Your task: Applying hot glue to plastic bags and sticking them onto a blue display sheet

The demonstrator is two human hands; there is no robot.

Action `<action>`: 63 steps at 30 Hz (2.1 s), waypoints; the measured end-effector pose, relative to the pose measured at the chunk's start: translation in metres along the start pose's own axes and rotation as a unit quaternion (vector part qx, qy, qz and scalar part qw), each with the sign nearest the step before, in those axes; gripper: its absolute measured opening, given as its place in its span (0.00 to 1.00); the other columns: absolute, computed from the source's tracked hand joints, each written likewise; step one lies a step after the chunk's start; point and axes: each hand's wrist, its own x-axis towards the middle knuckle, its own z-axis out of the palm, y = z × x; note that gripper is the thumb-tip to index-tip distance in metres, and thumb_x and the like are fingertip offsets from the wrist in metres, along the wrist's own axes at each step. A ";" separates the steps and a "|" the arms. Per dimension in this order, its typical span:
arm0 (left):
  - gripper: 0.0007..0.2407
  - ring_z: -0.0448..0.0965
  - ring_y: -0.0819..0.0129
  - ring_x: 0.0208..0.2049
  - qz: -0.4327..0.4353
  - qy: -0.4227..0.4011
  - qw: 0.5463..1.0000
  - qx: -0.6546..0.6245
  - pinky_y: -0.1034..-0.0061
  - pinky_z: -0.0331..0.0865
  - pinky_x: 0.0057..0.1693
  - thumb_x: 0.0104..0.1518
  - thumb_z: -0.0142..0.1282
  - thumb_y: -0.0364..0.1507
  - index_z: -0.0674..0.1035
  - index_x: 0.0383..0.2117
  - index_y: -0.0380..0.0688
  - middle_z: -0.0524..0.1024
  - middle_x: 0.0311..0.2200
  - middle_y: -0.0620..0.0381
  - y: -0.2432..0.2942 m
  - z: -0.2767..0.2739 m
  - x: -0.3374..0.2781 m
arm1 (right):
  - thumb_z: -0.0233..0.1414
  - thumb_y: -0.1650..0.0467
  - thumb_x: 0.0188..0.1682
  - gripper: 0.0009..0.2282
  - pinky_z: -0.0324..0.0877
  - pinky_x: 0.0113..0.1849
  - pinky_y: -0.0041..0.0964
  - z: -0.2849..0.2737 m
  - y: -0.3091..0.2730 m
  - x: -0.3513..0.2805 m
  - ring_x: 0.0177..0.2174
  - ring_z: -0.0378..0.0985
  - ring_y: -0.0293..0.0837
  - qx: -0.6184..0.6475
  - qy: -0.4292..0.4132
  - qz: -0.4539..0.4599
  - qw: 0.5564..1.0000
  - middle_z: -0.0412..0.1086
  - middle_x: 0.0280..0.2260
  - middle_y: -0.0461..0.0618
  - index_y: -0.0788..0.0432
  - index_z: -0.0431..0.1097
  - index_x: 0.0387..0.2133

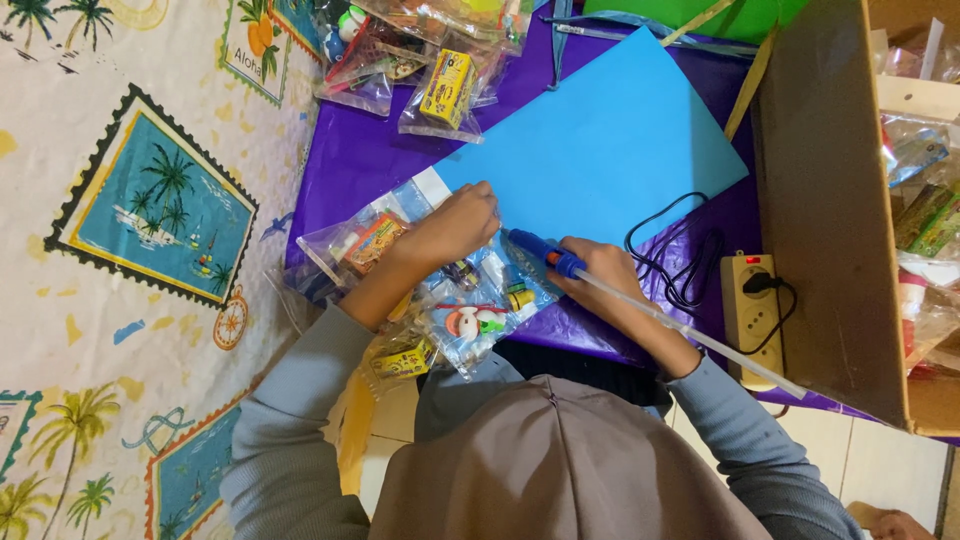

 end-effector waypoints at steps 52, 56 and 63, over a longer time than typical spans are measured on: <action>0.08 0.79 0.46 0.38 -0.019 0.028 0.999 0.005 0.62 0.74 0.39 0.57 0.48 0.23 0.80 0.27 0.31 0.74 0.33 0.44 0.011 0.001 -0.001 | 0.62 0.61 0.40 0.12 0.70 0.27 0.50 -0.005 0.005 0.002 0.23 0.78 0.63 -0.002 -0.024 -0.014 1.000 0.73 0.17 0.54 0.55 0.69 0.21; 0.08 0.79 0.43 0.38 -0.012 0.028 0.999 0.009 0.59 0.74 0.39 0.57 0.48 0.23 0.80 0.28 0.29 0.74 0.34 0.41 0.014 -0.003 -0.001 | 0.62 0.62 0.40 0.11 0.71 0.27 0.49 -0.006 0.004 0.002 0.23 0.79 0.61 -0.003 -0.032 -0.005 0.999 0.74 0.18 0.52 0.54 0.71 0.22; 0.07 0.79 0.44 0.37 -0.010 0.024 0.999 0.019 0.59 0.74 0.39 0.55 0.49 0.22 0.79 0.27 0.30 0.73 0.33 0.43 0.012 -0.002 -0.001 | 0.61 0.62 0.39 0.10 0.74 0.30 0.53 -0.015 0.000 0.002 0.27 0.81 0.63 -0.032 -0.058 0.003 0.998 0.77 0.21 0.54 0.55 0.74 0.26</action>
